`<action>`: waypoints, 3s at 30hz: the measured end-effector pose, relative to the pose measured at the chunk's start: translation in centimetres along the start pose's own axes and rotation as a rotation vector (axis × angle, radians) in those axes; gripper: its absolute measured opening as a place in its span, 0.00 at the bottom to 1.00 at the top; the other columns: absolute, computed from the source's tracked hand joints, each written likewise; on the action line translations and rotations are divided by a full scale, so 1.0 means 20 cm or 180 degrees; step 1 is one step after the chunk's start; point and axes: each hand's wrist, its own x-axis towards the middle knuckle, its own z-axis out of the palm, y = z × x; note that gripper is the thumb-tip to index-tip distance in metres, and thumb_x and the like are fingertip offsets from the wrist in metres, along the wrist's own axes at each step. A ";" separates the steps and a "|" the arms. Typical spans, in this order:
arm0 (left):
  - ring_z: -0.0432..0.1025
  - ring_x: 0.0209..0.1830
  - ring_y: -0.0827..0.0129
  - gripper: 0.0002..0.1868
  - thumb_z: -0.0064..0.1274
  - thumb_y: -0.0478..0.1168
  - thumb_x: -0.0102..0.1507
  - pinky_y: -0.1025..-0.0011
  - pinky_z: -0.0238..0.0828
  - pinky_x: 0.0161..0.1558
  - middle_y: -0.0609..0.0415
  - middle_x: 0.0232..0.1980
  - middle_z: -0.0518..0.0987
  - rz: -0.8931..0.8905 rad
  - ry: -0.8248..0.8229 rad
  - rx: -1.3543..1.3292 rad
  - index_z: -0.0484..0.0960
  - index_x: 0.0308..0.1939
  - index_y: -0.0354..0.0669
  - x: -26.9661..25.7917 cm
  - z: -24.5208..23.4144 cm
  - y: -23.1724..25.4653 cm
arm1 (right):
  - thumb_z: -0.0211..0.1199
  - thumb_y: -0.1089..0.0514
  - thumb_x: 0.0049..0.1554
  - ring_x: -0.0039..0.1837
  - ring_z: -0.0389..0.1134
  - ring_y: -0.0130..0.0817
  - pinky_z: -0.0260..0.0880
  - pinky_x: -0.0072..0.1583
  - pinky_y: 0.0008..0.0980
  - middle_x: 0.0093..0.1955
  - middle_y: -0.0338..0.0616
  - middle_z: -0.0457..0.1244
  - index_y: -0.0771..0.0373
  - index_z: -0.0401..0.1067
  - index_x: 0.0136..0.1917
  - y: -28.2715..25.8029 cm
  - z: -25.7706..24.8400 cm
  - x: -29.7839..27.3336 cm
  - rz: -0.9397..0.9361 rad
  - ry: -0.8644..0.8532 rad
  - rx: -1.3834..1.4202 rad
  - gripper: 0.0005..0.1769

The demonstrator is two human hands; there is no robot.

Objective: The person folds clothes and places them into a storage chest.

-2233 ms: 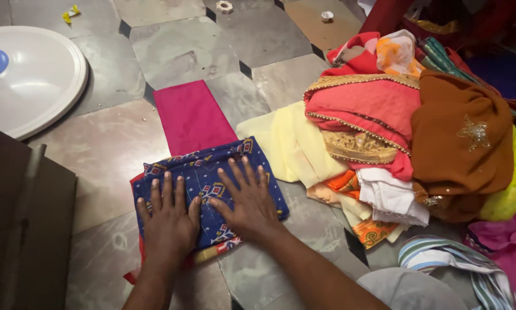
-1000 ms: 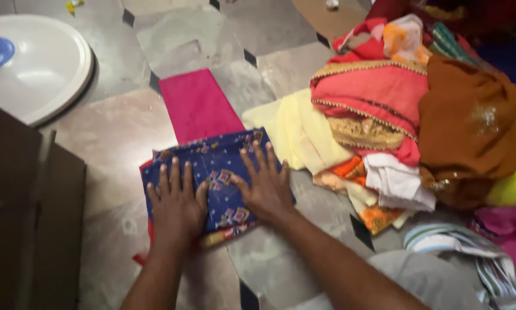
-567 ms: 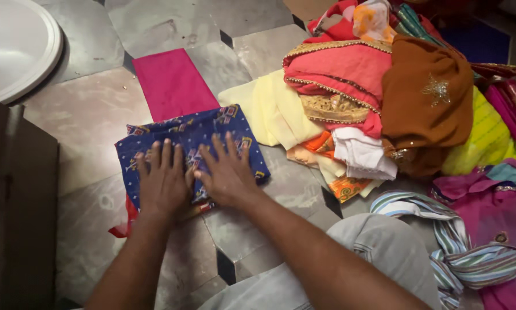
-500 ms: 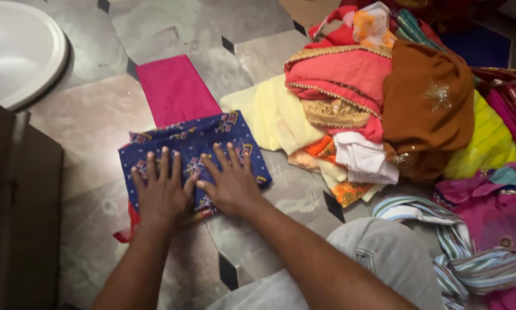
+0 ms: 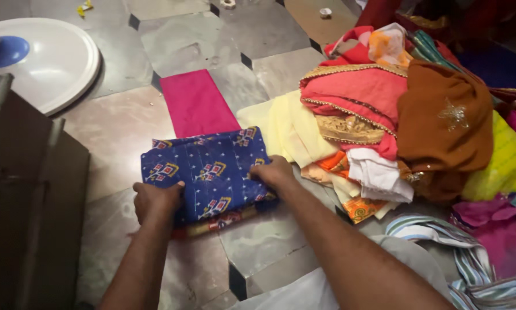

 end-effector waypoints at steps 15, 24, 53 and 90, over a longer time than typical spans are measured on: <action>0.80 0.30 0.52 0.20 0.60 0.37 0.55 0.46 0.75 0.33 0.41 0.39 0.85 -0.0076 -0.2240 -0.1302 0.82 0.51 0.36 -0.05 -0.20 0.06 | 0.71 0.59 0.47 0.41 0.73 0.35 0.74 0.46 0.34 0.42 0.48 0.72 0.68 0.80 0.47 -0.05 -0.07 -0.02 0.0060 -0.1361 -0.0168 0.15; 0.80 0.30 0.52 0.18 0.56 0.29 0.52 0.56 0.81 0.36 0.41 0.37 0.84 0.0140 -0.2120 -0.2165 0.82 0.47 0.32 -0.05 -0.28 0.11 | 0.62 0.68 0.49 0.39 0.73 0.40 0.77 0.45 0.37 0.41 0.54 0.70 0.78 0.74 0.50 -0.30 -0.26 -0.18 0.0310 -0.1494 0.1400 0.15; 0.80 0.37 0.50 0.19 0.56 0.28 0.56 0.50 0.82 0.39 0.40 0.44 0.83 0.0093 0.0243 -0.3257 0.79 0.52 0.34 0.24 -2.24 -0.66 | 0.69 0.67 0.46 0.42 0.74 0.41 0.76 0.46 0.37 0.43 0.54 0.72 0.71 0.78 0.51 -2.07 1.05 -1.10 -0.2131 -0.2536 0.0115 0.18; 0.45 0.84 0.49 0.37 0.44 0.61 0.69 0.50 0.40 0.77 0.42 0.80 0.54 0.1593 0.1895 0.1486 0.63 0.74 0.40 0.65 -1.79 -0.75 | 0.78 0.34 0.40 0.85 0.26 0.55 0.38 0.76 0.67 0.85 0.55 0.29 0.47 0.43 0.82 -2.09 1.82 -1.12 -0.3663 -0.2302 -0.3342 0.67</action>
